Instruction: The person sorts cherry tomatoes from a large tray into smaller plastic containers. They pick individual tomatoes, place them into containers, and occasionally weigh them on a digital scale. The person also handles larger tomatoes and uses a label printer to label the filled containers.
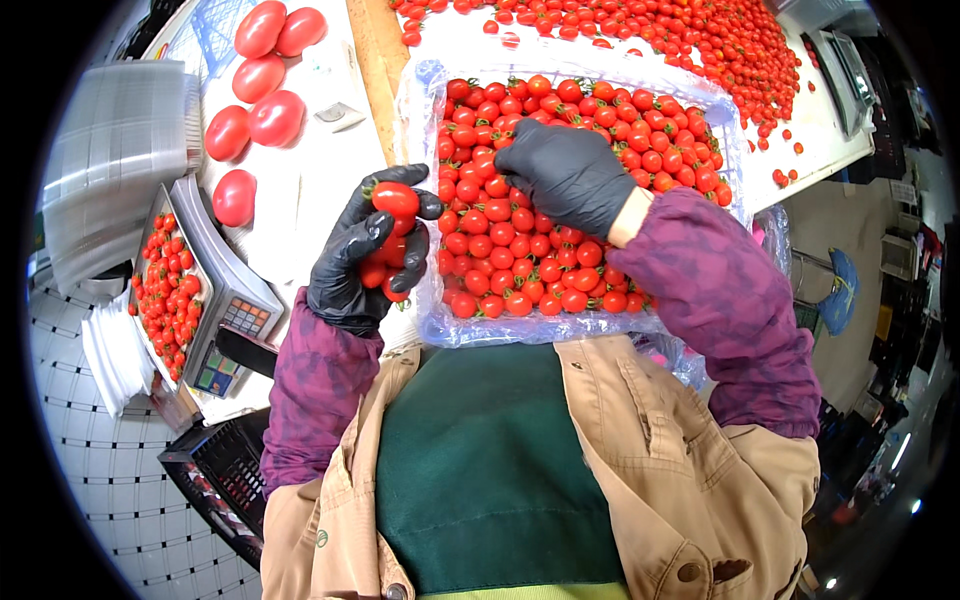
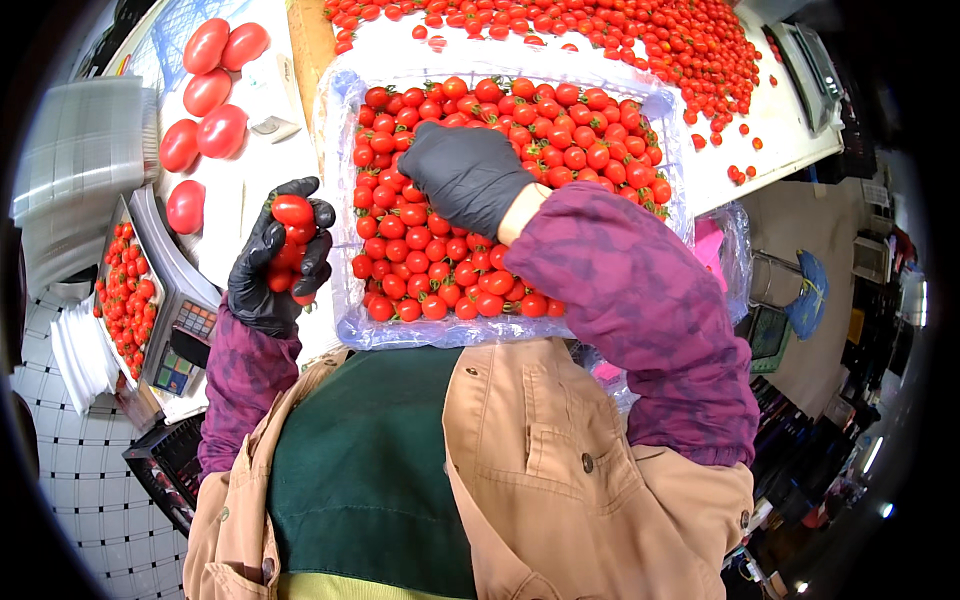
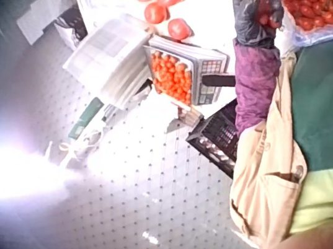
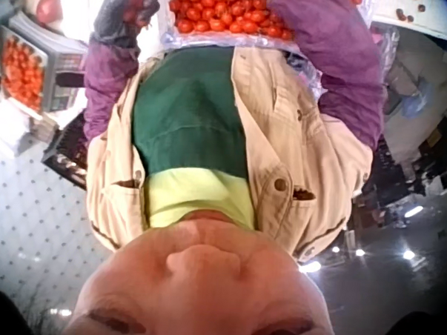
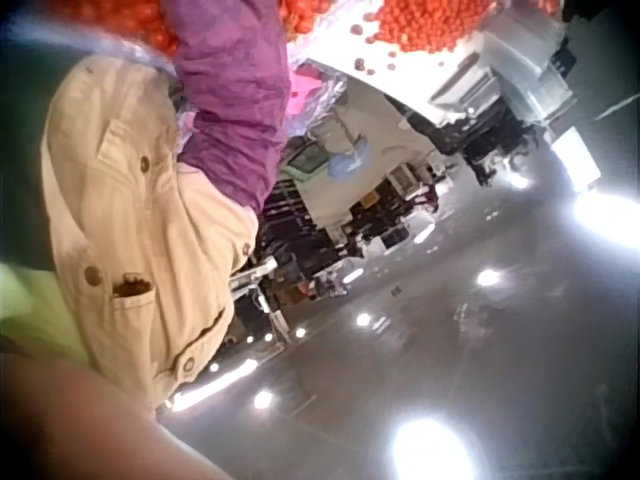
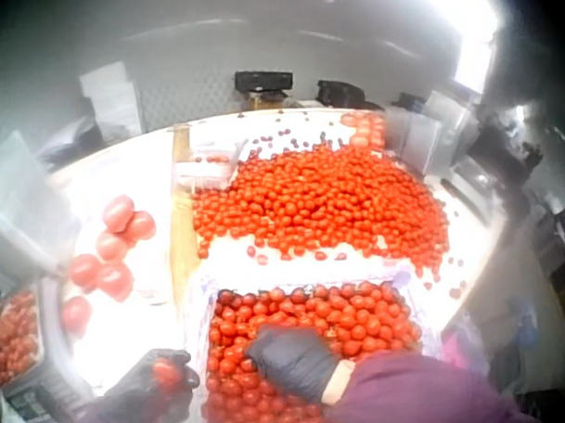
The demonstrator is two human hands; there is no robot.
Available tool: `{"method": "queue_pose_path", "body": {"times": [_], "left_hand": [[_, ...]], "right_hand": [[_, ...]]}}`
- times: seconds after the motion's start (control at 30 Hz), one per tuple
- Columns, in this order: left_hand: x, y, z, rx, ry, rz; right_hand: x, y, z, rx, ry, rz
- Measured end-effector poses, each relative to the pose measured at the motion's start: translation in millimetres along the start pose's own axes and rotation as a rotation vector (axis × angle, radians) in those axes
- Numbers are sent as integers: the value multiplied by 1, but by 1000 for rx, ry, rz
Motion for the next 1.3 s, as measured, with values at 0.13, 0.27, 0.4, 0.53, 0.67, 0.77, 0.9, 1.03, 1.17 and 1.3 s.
{"method": "queue_pose_path", "body": {"times": [0.13, 0.27, 0.4, 0.53, 0.67, 0.77, 0.9, 1.03, 1.17, 1.3], "left_hand": [[0, -15, -9, 43, -29, 31], [1, -17, -11, 105, -48, 83], [1, -19, -9, 88, -60, 61], [1, -26, -11, 169, -101, 98], [-3, -19, -10, 231, -115, 67], [1, -25, -8, 246, -111, 129], [15, -46, -7, 209, -50, 55], [35, -74, 18, 241, 41, 212], [81, -142, 57, 286, 315, 451], [153, -223, 128, 190, 728, 860]], "right_hand": [[-15, 12, -6, 27, -81, 4], [-23, 26, -2, 53, -81, -58], [-28, 32, 4, -173, -18, -36], [-9, 24, 23, -1102, 646, -254], [0, 22, 23, -1560, 756, -224], [-2, 17, 11, -1718, 816, -264], [-18, 8, -27, -1701, 596, -311], [-49, 17, -81, -1669, 591, -447], [-96, 42, -161, -1612, 526, -600], [-142, 91, -239, -1644, 562, -759]]}}
Point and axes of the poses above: each hand's wrist, its own x-axis away from the middle knuckle, its own y-axis out of the palm, z = x × y, the point moved 7 cm from there along -x, towards the middle knuckle, and after that the axes turned 9 degrees about z, right-handed, at the moved point
